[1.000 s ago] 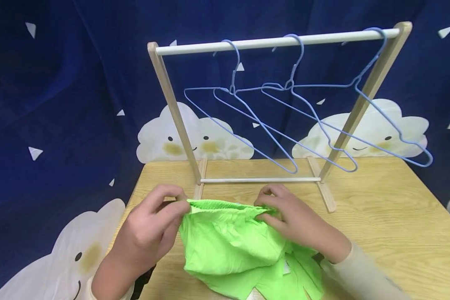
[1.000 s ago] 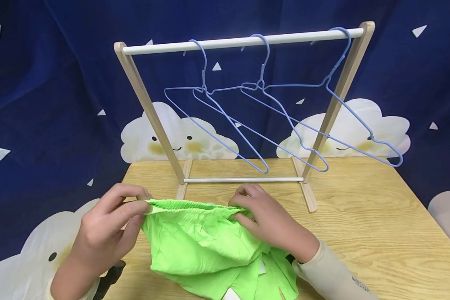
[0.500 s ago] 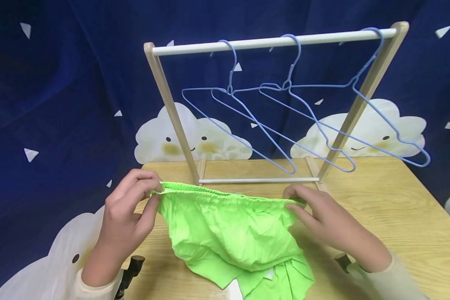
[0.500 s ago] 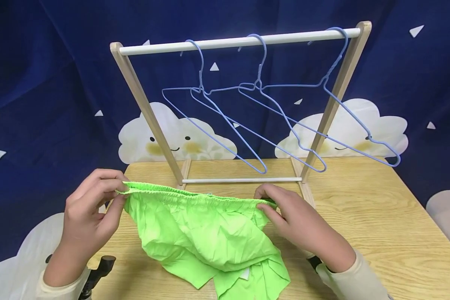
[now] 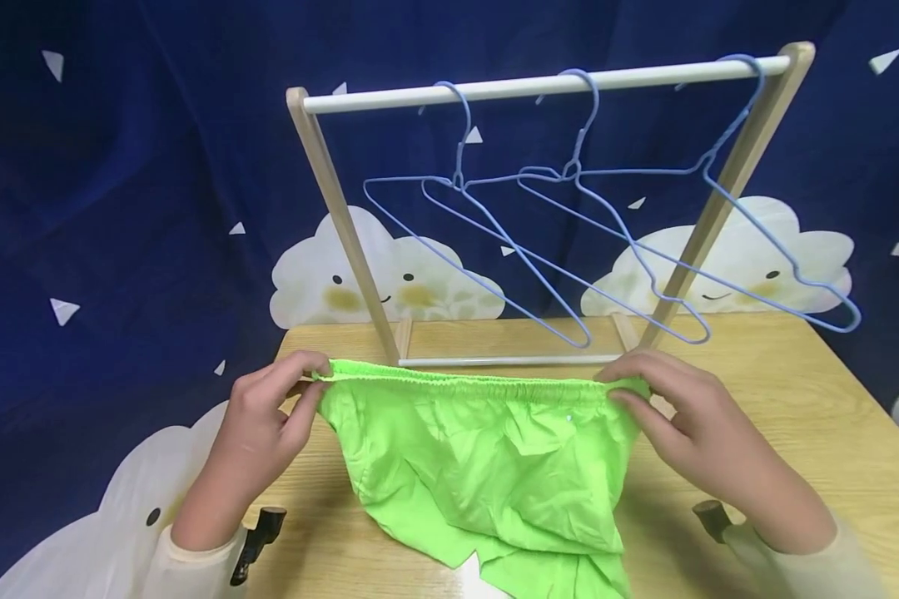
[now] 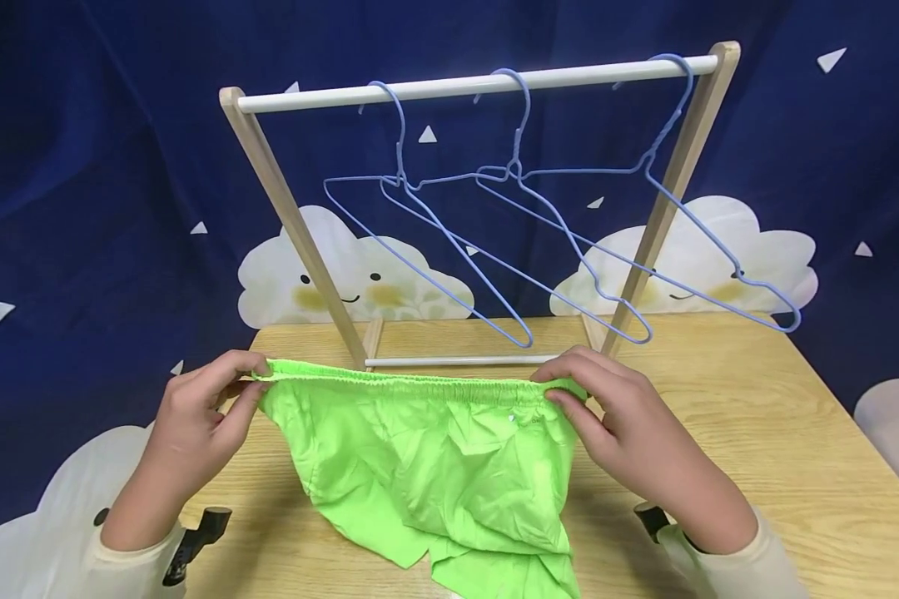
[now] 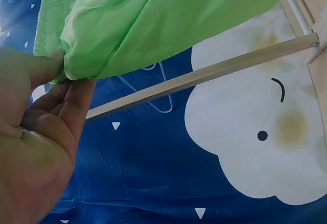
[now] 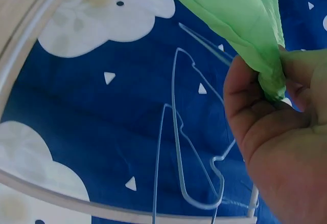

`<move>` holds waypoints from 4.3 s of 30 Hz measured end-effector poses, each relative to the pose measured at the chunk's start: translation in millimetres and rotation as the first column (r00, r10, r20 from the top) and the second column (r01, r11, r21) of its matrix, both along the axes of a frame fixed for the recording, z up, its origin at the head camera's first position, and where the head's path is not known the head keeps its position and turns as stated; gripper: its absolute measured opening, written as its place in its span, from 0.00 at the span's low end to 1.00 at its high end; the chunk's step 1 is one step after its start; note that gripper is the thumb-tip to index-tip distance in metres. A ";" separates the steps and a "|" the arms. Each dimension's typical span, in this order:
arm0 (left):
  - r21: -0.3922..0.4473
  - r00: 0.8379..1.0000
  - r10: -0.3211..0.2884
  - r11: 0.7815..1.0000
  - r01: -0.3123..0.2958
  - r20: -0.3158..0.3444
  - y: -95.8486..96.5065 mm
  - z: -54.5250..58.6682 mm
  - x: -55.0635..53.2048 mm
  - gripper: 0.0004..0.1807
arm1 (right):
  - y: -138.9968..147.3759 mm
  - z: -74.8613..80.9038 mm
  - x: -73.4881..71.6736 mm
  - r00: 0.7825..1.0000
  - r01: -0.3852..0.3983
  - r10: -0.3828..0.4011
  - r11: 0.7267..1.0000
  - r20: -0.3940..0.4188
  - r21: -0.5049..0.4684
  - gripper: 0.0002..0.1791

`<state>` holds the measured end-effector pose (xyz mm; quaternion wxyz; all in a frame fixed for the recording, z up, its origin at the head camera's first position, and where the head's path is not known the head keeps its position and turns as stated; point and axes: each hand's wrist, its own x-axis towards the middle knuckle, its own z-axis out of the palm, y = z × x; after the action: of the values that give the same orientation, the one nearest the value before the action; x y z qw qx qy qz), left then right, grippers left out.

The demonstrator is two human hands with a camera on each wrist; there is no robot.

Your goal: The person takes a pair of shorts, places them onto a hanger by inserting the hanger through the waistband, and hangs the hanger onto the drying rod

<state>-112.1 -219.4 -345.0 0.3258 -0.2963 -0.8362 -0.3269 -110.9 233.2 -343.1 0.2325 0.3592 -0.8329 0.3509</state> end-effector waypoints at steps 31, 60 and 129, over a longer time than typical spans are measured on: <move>-0.117 0.942 0.108 0.990 -0.074 0.317 43.5 19.6 -3.9 0.11 | 13.6 -6.2 0.3 0.981 -0.170 0.144 0.960 0.130 0.221 0.28; -0.051 0.839 0.007 0.998 0.025 0.544 76.7 13.2 -18.4 0.05 | -33.9 -13.8 9.6 0.958 -0.287 0.281 0.944 0.057 0.164 0.11; -0.035 0.800 0.054 0.999 -0.042 0.597 65.4 10.6 -25.4 0.06 | -3.2 14.9 -5.6 0.728 0.011 0.061 0.995 0.683 -0.099 0.39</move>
<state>-137.5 -153.9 -334.4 0.0512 -0.1603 -0.9066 -0.3869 -116.6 230.0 -328.2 -0.0788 0.2039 -0.8371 0.5015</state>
